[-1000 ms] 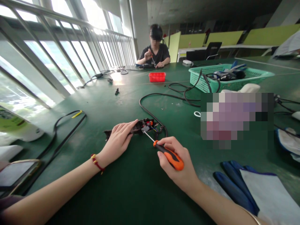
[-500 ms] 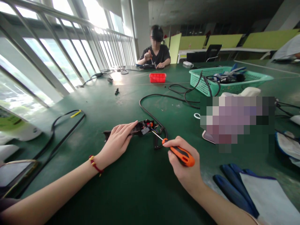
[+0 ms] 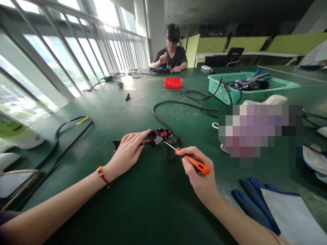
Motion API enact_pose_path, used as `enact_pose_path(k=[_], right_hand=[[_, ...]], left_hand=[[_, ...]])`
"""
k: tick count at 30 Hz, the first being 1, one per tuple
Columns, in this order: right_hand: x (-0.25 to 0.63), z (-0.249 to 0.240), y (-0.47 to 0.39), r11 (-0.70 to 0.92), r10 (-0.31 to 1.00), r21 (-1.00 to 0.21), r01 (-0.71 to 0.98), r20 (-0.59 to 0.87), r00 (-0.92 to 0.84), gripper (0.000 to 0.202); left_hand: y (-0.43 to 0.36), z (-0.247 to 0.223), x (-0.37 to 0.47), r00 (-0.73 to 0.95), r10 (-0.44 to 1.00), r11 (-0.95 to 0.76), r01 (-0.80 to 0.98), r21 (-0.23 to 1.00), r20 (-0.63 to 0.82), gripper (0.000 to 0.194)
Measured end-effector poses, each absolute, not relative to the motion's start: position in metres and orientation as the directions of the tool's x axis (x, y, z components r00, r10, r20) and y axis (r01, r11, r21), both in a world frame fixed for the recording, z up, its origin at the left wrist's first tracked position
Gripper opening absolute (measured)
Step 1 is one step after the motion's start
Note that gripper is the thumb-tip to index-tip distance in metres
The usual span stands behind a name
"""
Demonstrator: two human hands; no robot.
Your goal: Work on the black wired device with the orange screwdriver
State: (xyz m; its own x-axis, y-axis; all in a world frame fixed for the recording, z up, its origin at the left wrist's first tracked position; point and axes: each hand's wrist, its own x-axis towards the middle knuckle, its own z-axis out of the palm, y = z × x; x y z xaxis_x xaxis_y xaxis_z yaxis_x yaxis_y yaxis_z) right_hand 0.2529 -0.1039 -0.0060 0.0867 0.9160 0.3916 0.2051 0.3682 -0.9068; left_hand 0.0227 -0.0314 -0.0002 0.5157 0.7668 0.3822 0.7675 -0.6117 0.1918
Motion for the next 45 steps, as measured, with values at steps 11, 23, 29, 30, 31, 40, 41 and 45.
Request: enact_pose_path(k=[11,23,29,30,31,40,41,45], right_hand=[[0.247,-0.007,-0.098,0.433,0.834,-0.885,0.169,0.465,0.298,0.041],[0.245,0.002,-0.103,0.471,0.774,-0.82,0.325,0.56,0.294,0.038],[0.247,0.002,-0.107,0.339,0.87,-0.86,0.381,0.441,0.222,0.011],[0.247,0.001,-0.107,0.371,0.859,-0.862,0.347,0.46,0.225,0.015],[0.246,0.001,-0.107,0.414,0.839,-0.854,0.317,0.492,0.231,0.022],[0.247,0.002,-0.108,0.358,0.849,-0.829,0.428,0.48,0.22,0.015],[0.247,0.001,-0.108,0.362,0.843,-0.831,0.422,0.485,0.233,0.017],[0.246,0.0,-0.105,0.502,0.748,-0.781,0.373,0.608,0.266,0.04]], left_hand=[[-0.019,0.003,0.016,0.606,0.728,-0.683,0.681,0.264,0.32,0.048],[-0.02,0.0,0.017,0.631,0.687,-0.72,0.659,0.219,0.361,0.049],[-0.021,0.001,0.018,0.622,0.692,-0.713,0.667,0.216,0.366,0.054],[-0.021,0.001,0.018,0.622,0.695,-0.711,0.669,0.215,0.361,0.054],[-0.021,0.001,0.018,0.622,0.697,-0.709,0.672,0.213,0.357,0.055],[-0.022,0.002,0.019,0.626,0.706,-0.701,0.685,0.199,0.332,0.058],[-0.022,0.002,0.019,0.626,0.706,-0.7,0.686,0.197,0.331,0.058],[-0.022,0.002,0.019,0.625,0.707,-0.698,0.69,0.188,0.33,0.059]])
